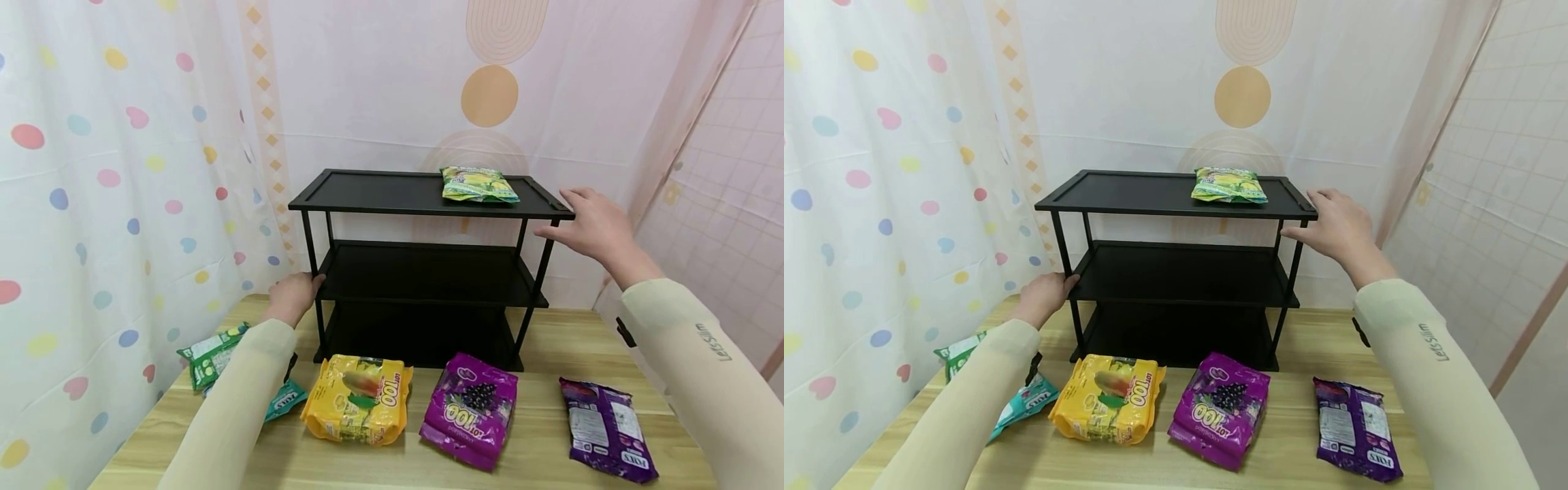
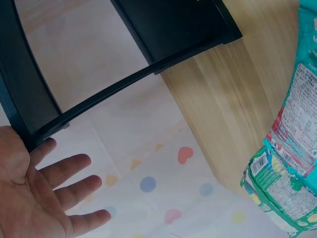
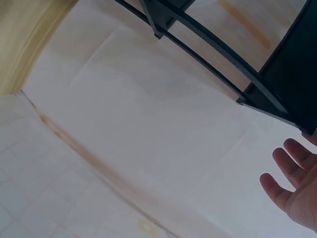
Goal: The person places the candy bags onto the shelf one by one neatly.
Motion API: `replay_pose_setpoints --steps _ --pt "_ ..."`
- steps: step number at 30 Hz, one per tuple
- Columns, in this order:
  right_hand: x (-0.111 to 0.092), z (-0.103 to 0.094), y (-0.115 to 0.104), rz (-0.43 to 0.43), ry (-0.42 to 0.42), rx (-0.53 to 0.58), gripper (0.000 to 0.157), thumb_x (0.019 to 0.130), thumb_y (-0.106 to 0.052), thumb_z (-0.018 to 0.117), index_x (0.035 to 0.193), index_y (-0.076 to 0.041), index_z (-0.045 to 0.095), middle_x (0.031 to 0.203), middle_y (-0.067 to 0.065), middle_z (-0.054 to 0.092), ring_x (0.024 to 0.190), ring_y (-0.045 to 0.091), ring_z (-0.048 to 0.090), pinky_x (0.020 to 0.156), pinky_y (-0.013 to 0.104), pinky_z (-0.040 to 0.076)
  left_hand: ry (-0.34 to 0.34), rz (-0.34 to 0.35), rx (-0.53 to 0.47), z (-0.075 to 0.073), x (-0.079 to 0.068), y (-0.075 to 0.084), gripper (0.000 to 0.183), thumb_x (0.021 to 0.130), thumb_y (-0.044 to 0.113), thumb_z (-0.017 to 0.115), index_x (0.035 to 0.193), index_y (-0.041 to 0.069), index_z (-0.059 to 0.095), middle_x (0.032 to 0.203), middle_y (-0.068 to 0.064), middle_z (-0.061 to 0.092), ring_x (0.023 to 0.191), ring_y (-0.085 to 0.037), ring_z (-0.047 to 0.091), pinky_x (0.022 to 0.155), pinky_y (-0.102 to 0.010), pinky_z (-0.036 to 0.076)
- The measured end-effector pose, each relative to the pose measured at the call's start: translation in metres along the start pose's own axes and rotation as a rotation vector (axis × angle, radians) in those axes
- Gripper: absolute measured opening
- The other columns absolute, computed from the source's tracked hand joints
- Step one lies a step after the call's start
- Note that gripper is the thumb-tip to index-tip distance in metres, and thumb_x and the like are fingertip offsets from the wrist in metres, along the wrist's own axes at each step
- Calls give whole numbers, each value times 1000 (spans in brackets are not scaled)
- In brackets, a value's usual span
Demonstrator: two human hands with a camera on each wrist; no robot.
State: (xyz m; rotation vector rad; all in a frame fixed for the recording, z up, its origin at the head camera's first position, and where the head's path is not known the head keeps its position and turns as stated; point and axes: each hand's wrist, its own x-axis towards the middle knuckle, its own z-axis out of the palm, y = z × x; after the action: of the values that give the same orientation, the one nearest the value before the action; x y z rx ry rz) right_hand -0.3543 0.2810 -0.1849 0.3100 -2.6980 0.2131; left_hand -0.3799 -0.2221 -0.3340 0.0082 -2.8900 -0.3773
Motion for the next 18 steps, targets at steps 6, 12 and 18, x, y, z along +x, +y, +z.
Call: replay_pose_setpoints --steps 6,12,18 --pt "-4 1 6 47 -11 51 103 85 -67 64 154 1 29 151 33 31 135 52 31 100 70 30 4 -2 1 1 1 -1 52 109 38 35 73 5 55 86 -22 66 91 -50 64 81 -67 47" --pt "-9 2 13 64 -8 102 102 86 -65 63 154 2 27 151 35 29 135 53 30 102 69 28 1 2 -9 3 1 -2 51 109 38 35 75 5 55 86 -21 65 93 -51 63 82 -67 45" --pt "-14 8 21 84 -16 140 101 87 -65 63 153 4 28 149 37 30 134 55 30 102 70 27 0 3 -17 2 1 -1 50 109 37 36 76 5 55 86 -21 65 93 -51 62 83 -68 45"
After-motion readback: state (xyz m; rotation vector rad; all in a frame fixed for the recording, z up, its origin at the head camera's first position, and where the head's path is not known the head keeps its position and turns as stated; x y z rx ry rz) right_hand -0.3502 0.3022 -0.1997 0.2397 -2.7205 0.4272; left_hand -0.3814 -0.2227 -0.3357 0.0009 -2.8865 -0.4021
